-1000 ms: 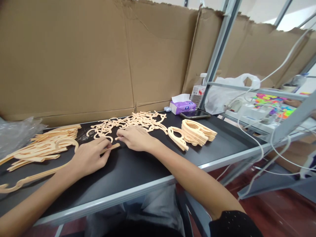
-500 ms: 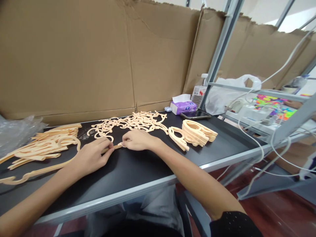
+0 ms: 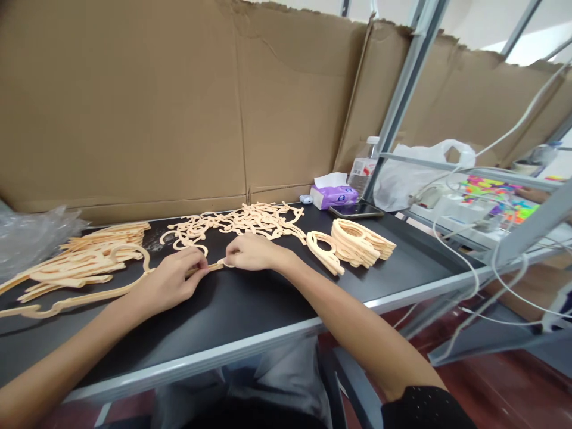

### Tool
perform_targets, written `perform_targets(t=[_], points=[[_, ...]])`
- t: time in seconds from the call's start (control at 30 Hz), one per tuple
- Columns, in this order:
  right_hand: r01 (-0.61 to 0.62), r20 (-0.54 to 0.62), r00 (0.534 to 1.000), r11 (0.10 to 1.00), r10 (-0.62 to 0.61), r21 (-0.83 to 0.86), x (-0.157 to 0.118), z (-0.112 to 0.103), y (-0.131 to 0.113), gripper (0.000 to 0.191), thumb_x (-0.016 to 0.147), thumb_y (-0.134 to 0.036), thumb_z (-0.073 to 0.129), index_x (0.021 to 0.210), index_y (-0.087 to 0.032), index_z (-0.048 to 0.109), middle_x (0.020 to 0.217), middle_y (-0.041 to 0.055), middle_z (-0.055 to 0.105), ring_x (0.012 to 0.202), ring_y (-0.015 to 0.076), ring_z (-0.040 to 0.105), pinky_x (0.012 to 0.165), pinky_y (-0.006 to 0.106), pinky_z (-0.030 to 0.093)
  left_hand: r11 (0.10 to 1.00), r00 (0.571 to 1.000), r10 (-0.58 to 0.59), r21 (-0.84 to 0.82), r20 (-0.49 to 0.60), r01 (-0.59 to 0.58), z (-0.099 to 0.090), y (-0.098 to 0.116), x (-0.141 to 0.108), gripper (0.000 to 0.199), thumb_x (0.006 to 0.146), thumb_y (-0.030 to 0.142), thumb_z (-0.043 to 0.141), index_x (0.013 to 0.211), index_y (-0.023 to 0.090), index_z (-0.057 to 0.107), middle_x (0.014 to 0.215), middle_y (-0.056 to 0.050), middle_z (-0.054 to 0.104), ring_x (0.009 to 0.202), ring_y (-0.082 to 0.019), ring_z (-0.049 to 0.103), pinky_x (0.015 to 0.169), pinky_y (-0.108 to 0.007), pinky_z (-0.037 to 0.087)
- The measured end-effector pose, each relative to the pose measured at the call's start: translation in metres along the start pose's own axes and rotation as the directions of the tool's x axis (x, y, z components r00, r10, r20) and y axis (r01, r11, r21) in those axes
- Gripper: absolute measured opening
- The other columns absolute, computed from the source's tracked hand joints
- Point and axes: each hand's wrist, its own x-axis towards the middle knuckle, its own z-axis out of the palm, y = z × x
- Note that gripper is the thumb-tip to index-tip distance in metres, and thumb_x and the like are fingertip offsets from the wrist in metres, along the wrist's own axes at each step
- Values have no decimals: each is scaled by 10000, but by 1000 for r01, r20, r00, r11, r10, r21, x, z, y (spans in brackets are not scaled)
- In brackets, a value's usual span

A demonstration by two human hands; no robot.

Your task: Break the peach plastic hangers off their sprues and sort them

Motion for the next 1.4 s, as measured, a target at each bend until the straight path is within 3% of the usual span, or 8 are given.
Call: perform_targets(t=[0.43,0.83,1.2,1.4], points=[[-11,63,998,998,7,60,0,1,-1,184,795,-235,542,716,-158,689,589,-33,544,602,98,472,590,239,281,1000,1000,16,-28,22,-15,0,0,-1,132,897,180,444,793,201,521,833,-33,582,777,-175,563,719,-307,440],[-32,39,998,988,38,-153,-3,0,-9,227,874,-317,529,831,-215,727,735,10,651,657,125,504,605,245,282,998,998,55,-12,35,-55,2,-6,-2,114,898,166,446,806,197,506,835,-24,555,773,-171,539,719,-305,423],[-26,160,985,981,58,-192,1,-6,-14,254,889,-340,484,884,-225,711,806,14,687,699,143,548,603,243,286,997,996,81,-21,32,-80,3,-11,-1,125,917,186,439,818,196,513,844,-26,561,783,-177,542,726,-302,416],[-5,89,995,950,35,-313,-1,-3,-23,262,904,-286,457,880,-237,714,929,43,729,796,179,614,614,265,293,997,997,68,-35,28,-67,2,-13,-3,109,916,196,452,828,198,517,824,-22,578,767,-177,555,706,-297,414]])
